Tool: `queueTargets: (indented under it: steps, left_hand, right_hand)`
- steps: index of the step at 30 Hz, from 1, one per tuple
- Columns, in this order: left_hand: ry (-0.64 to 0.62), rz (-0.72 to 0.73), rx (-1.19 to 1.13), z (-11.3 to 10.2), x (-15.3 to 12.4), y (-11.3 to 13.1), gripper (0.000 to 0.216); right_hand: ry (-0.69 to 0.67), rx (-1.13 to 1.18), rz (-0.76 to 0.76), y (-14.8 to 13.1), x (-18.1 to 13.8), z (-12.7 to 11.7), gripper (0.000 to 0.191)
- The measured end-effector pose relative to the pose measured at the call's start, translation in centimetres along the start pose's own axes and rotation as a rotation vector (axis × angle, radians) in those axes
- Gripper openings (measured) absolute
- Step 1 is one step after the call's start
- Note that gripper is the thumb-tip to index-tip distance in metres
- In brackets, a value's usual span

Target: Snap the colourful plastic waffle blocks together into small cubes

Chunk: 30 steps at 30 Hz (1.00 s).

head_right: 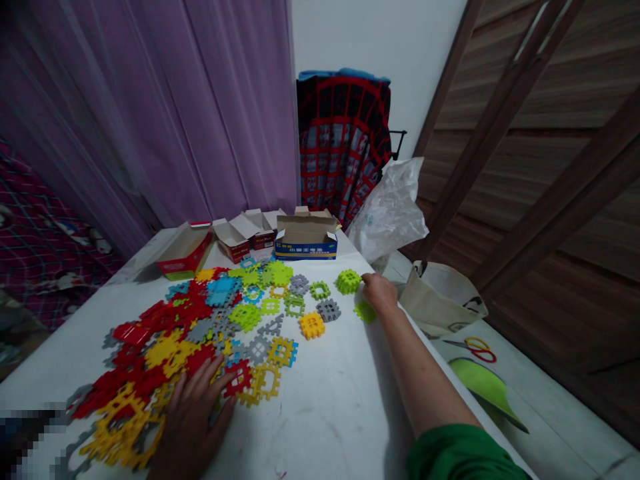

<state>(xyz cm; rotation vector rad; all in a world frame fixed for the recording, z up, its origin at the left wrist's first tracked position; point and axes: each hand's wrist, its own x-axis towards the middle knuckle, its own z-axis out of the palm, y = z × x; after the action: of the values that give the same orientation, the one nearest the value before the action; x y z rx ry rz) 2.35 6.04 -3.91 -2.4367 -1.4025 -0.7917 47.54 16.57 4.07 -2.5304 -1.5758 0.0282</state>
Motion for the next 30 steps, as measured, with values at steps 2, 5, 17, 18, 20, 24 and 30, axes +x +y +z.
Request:
queueTargets:
  steps: [2,5,17,18,20,24,30]
  left_hand:
    - [0.005,0.004,0.005,-0.1,0.0,0.1,0.035]
    - [0.002,-0.006,0.005,-0.1,0.0,0.1,0.034]
    - [-0.033,-0.026,-0.026,0.1,-0.1,-0.1,0.036]
    - [-0.026,-0.02,-0.028,0.1,-0.1,-0.1,0.035]
    - [-0.018,-0.019,-0.025,0.0,0.0,-0.1,0.035]
    - [-0.024,-0.014,-0.014,0.0,0.1,-0.1,0.034]
    - [-0.053,-0.033,0.0,0.0,0.0,0.0,0.034]
  right_hand:
    - [0.0,-0.006,0.0,-0.2,-0.2,0.2,0.042]
    - [-0.007,-0.02,-0.002,-0.4,-0.2,0.0,0.042]
    - [-0.015,0.028,0.045,-0.1,-0.8,0.0,0.042]
    - [-0.018,0.065,0.032,0.1,-0.9,0.1,0.043]
    - [-0.029,0.176,-0.017,0.1,-1.0,0.4,0.051]
    - [0.007,0.319,-0.098,-0.3,-1.0,1.0,0.076]
    - [0.025,0.217,-0.043,-1.6,-1.0,0.9,0.066]
